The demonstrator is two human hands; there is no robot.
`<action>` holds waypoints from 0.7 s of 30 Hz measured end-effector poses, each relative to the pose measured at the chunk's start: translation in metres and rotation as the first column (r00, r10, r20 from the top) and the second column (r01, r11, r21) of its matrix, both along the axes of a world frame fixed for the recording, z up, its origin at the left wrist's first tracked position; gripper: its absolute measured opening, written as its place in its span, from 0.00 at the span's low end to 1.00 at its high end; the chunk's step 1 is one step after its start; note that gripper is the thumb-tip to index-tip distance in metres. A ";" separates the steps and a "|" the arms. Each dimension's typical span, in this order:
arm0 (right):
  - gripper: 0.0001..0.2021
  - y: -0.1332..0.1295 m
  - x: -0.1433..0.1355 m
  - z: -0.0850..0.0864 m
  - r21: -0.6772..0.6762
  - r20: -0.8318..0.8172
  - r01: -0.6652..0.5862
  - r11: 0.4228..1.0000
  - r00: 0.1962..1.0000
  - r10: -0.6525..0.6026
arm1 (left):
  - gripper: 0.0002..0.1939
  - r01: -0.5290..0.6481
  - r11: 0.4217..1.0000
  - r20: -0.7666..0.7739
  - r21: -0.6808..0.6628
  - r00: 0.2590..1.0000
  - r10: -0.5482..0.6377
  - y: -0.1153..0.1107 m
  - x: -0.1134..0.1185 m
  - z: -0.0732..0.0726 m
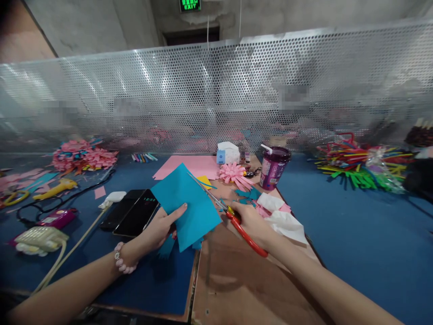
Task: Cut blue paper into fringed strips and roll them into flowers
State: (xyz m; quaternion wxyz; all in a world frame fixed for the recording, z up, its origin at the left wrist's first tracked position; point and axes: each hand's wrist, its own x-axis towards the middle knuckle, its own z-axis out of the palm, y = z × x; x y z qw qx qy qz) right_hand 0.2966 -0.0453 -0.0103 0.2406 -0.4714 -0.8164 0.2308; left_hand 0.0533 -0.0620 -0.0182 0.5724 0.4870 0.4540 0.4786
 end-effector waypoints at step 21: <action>0.08 0.003 0.001 -0.011 0.028 -0.058 0.012 1.000 0.998 -0.010 | 0.26 -0.043 0.994 -0.184 0.105 0.981 0.062 -0.005 0.001 -0.006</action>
